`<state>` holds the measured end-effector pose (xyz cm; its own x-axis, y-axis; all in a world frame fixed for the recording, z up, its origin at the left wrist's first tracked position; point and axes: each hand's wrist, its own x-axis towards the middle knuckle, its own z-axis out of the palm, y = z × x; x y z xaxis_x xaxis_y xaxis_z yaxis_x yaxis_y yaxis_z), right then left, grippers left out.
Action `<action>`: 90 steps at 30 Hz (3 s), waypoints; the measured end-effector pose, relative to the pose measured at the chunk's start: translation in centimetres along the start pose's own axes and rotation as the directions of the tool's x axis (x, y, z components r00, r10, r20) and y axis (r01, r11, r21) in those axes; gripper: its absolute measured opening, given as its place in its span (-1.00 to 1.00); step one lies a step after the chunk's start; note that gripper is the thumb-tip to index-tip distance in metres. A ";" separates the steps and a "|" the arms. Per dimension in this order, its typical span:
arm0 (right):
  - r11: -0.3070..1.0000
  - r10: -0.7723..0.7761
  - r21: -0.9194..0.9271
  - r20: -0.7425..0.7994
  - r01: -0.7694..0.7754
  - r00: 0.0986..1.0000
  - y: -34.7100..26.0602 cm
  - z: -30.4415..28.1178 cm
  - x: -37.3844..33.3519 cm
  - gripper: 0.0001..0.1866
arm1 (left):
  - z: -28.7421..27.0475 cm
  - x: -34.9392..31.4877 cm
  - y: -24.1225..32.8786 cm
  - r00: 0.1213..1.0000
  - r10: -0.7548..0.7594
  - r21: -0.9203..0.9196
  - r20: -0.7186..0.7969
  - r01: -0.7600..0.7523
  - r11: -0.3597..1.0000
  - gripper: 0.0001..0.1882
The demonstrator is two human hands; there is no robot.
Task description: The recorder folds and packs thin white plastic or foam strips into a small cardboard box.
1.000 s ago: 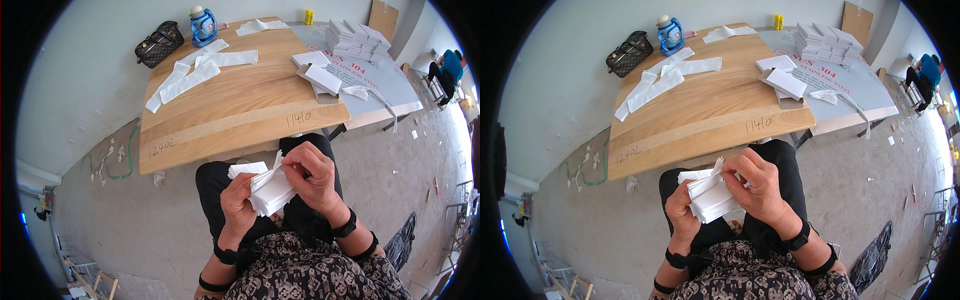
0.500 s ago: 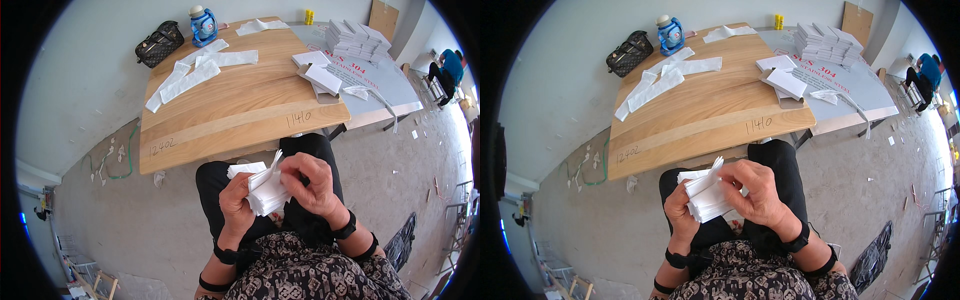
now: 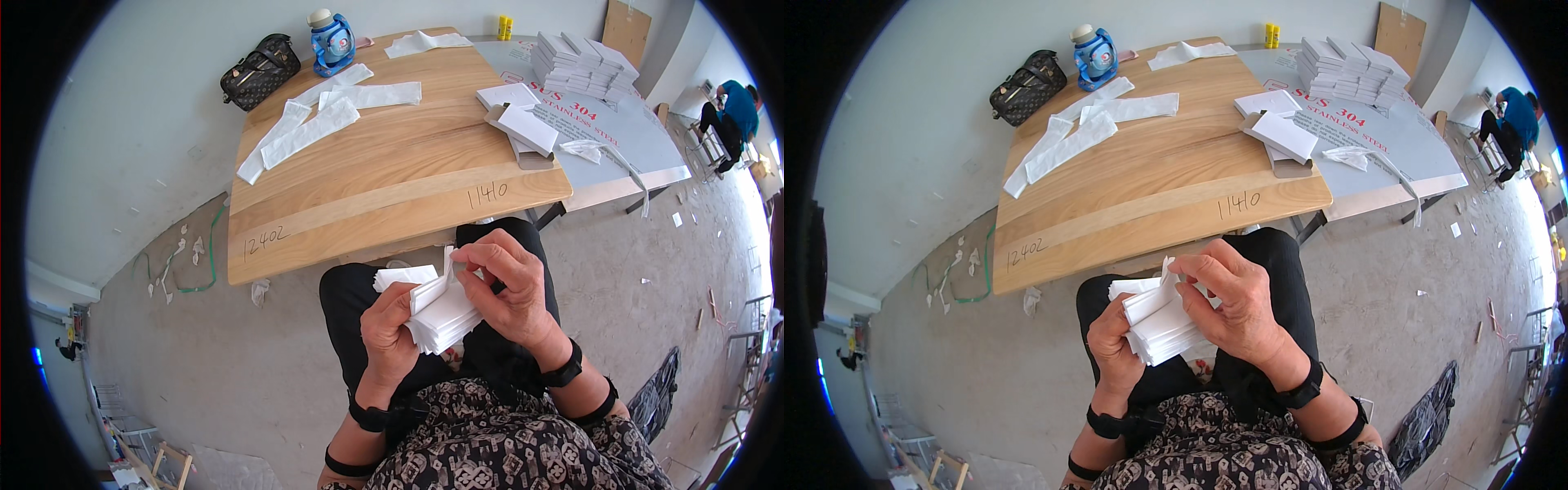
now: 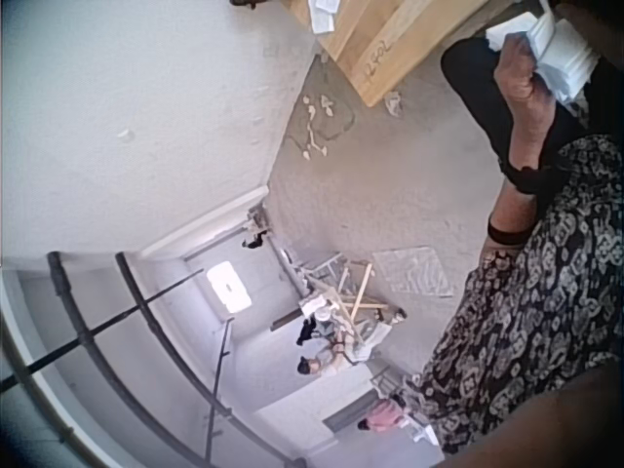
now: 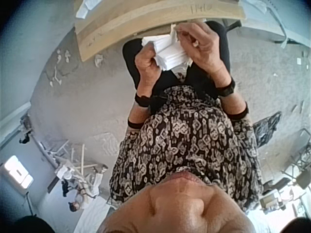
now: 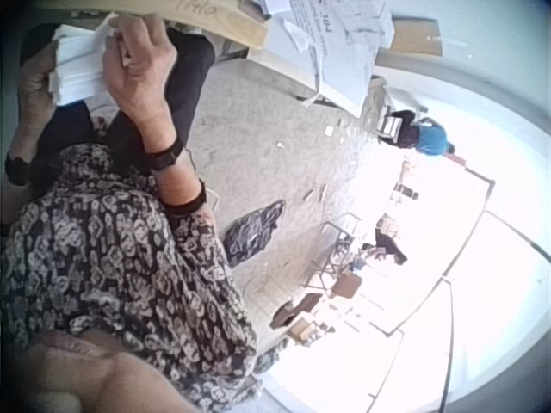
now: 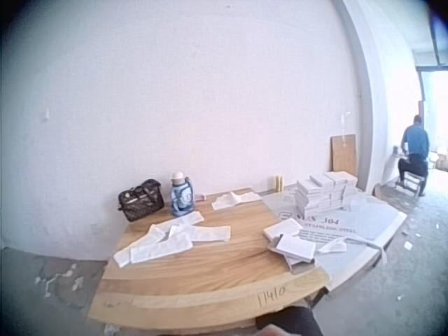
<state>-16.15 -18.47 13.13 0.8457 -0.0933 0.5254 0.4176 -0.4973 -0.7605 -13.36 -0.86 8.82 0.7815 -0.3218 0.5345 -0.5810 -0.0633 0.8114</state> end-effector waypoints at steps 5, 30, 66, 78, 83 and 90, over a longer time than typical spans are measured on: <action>0.999 -0.041 -0.031 -0.017 0.041 0.999 0.5 0.2 -0.1 -0.74 | 0.1 0.2 0.1 1.000 0.011 0.004 -0.002 -0.011 1.000 -0.87; 0.982 -0.174 0.102 0.129 0.162 0.976 0.9 -0.4 -0.8 -0.84 | -0.2 0.1 -0.3 0.995 0.031 0.105 -0.095 -0.021 0.994 -0.82; 0.346 0.608 0.728 0.307 -0.592 0.732 0.6 1.6 -1.0 -0.78 | -0.3 0.1 -0.4 0.992 0.126 0.298 0.012 -0.124 0.946 -0.74; 0.292 0.595 0.765 0.325 -0.574 0.735 0.5 1.6 -1.0 -0.75 | -0.2 0.0 -0.5 0.997 0.045 0.126 -0.057 -0.038 0.991 -0.65; 0.225 0.638 0.772 0.345 -0.595 0.689 0.5 1.6 -0.8 -0.72 | -0.2 0.0 -0.6 0.994 0.101 0.211 -0.029 -0.093 0.973 -0.64; 0.192 0.627 0.789 0.360 -0.584 0.691 1.0 1.8 -1.0 -0.77 | -0.2 0.0 -0.8 0.998 0.063 0.168 -0.028 -0.058 0.984 -0.65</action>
<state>-16.00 -17.29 11.18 0.9658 -0.0659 -0.2506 -0.1519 0.6395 -0.7536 -12.88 -0.57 8.24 0.7494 -0.2982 0.5912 -0.6549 -0.2023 0.7281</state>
